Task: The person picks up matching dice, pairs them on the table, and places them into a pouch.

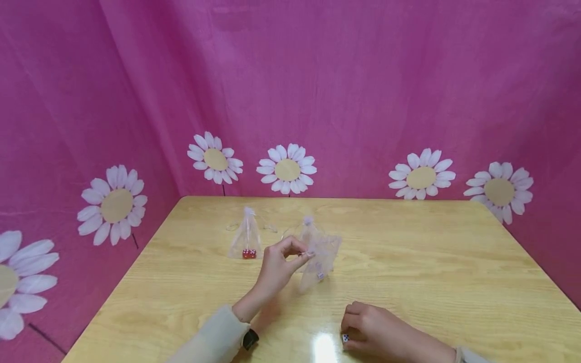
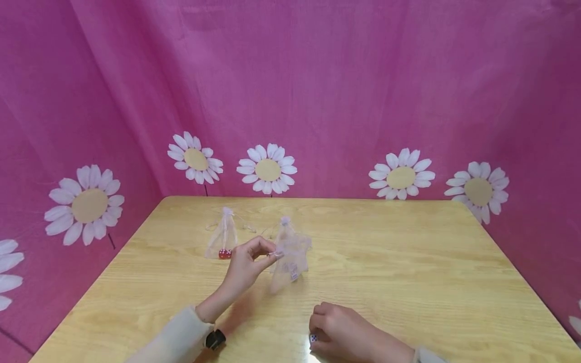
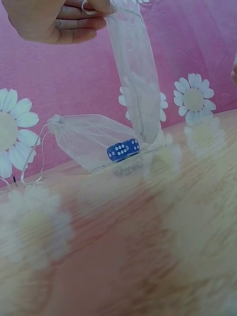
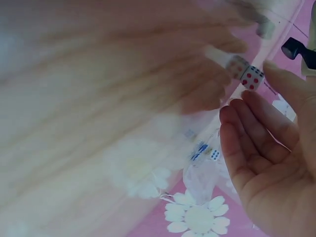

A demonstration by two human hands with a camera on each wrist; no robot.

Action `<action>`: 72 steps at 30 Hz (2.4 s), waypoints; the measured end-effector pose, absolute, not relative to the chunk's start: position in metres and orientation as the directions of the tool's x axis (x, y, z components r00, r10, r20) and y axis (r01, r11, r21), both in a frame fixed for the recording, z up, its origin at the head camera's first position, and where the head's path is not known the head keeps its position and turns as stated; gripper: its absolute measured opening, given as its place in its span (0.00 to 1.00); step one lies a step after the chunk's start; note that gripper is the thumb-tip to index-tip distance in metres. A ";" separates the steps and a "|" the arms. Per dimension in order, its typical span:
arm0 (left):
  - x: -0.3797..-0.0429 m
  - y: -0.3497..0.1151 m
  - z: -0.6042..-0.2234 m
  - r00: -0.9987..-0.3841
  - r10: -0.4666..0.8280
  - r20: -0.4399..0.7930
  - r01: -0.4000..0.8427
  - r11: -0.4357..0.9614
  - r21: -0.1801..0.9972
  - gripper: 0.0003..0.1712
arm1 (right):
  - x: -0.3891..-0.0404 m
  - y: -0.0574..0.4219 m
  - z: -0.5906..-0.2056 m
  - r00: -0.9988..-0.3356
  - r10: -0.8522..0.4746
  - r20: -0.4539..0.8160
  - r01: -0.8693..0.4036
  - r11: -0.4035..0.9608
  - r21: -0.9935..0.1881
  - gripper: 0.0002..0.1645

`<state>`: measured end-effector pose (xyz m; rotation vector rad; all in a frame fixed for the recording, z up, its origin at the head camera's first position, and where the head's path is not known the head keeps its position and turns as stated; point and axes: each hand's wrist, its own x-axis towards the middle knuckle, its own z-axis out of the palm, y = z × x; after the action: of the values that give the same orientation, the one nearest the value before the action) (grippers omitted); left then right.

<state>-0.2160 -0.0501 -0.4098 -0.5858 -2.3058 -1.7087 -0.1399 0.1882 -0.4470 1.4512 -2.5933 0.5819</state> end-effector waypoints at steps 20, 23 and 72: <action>-0.200 -0.054 -0.416 -0.894 0.225 0.388 0.433 0.205 0.878 0.04 | -0.157 0.182 -0.421 -0.680 -0.297 0.671 -0.732 0.323 -0.599 0.16; -0.200 -0.053 -0.416 -0.889 0.252 0.382 0.433 0.190 0.881 0.04 | -0.164 0.183 -0.413 -0.743 -0.154 0.651 -0.667 0.246 -0.704 0.14; -0.203 -0.064 -0.422 -0.862 0.430 0.270 0.310 0.026 0.950 0.10 | -0.188 0.192 -0.422 -0.760 -0.385 0.524 -0.629 0.230 -0.743 0.30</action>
<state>-0.2029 -0.0645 -0.4215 -0.8383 -2.3143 -2.0975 -0.1880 0.1919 -0.4217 0.9575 -2.2722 1.5458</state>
